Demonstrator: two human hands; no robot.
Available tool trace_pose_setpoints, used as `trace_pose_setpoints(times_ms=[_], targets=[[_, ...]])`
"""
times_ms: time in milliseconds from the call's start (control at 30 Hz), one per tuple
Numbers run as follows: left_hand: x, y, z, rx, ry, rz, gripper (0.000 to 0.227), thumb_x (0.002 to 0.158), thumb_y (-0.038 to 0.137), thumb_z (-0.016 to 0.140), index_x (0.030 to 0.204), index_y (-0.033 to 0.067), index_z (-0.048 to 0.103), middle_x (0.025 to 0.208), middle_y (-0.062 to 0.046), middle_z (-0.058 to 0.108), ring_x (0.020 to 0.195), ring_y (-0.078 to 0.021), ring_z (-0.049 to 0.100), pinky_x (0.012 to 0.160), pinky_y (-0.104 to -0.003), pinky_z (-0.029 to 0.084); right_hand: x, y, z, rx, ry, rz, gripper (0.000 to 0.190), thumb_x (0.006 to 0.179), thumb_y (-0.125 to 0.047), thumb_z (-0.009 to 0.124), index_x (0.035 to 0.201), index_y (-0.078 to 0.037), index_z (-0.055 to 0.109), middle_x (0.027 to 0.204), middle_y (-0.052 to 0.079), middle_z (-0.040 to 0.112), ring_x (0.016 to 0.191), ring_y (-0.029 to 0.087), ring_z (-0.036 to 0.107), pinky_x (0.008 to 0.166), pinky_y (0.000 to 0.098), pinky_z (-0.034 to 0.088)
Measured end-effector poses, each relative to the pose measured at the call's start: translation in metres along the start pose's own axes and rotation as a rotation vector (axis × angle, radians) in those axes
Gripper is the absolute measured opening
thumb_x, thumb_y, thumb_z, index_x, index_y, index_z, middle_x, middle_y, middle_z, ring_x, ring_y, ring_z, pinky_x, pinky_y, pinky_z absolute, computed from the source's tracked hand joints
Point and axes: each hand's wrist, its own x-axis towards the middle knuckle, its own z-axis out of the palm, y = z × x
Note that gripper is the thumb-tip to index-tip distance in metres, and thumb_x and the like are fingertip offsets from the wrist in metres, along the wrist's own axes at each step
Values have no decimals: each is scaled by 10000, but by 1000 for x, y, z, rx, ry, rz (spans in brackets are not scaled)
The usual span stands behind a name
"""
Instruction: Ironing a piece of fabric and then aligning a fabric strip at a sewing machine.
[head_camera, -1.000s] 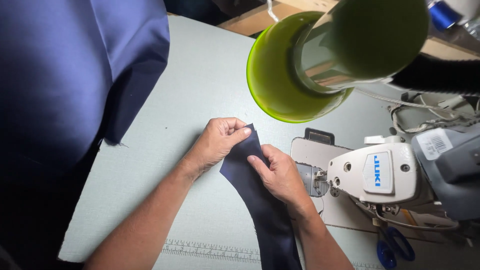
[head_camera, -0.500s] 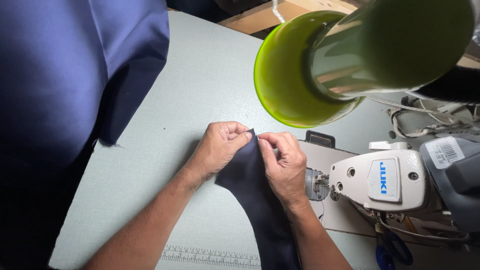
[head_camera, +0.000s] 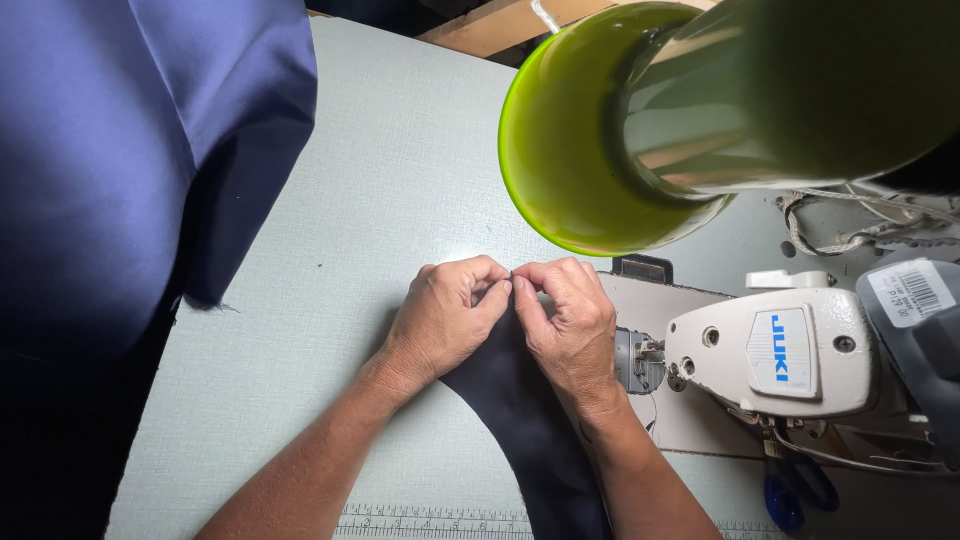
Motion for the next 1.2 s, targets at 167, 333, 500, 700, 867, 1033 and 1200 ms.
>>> trace_pose_setpoints(times_ms=[167,333,500,700,867,1033,1200], targets=[[1,-1,1,64,18,66,214,959,150,635,767,126,728,491,-22,675,459,-105,600,487,-244,507,0,3,-2,-58,-3,-52,49,940,-128,739,923,-167,763,764,15,639,765,205,643,727,328,546],[1,-1,1,33,56,64,187,960,134,635,795,128,722,575,-52,722,552,-151,671,586,-292,556,2,-7,-9,23,27,14,46,944,-118,731,940,-149,765,772,31,655,778,203,647,745,331,552],[-2,4,0,63,39,107,186,969,140,630,818,132,737,618,-66,741,601,-187,716,601,-321,575,2,-3,-7,16,20,-2,29,941,-132,744,928,-151,762,762,35,655,778,218,654,745,341,555],[-6,1,2,93,-37,205,190,994,130,601,876,123,750,687,-112,758,693,-248,773,639,-349,598,1,7,-8,-14,-3,-25,74,915,-146,739,854,-146,697,733,41,592,767,254,627,743,381,554],[-5,-1,7,58,-44,182,170,986,132,617,892,131,759,682,-103,761,688,-226,772,639,-343,603,-4,18,-2,-10,8,-39,122,913,-168,735,831,-136,651,725,61,566,759,293,617,738,409,548],[-2,-5,6,-47,6,108,162,976,131,633,867,123,754,647,-74,758,653,-114,691,631,-300,583,-4,17,-4,45,39,23,85,902,-114,706,845,-114,642,731,63,565,762,292,612,742,409,535],[1,-5,4,-85,23,100,163,973,124,627,862,125,747,657,-68,763,665,-97,662,647,-301,577,-1,3,-12,88,50,66,51,937,-119,720,887,-125,710,748,51,617,777,248,640,735,365,533]])
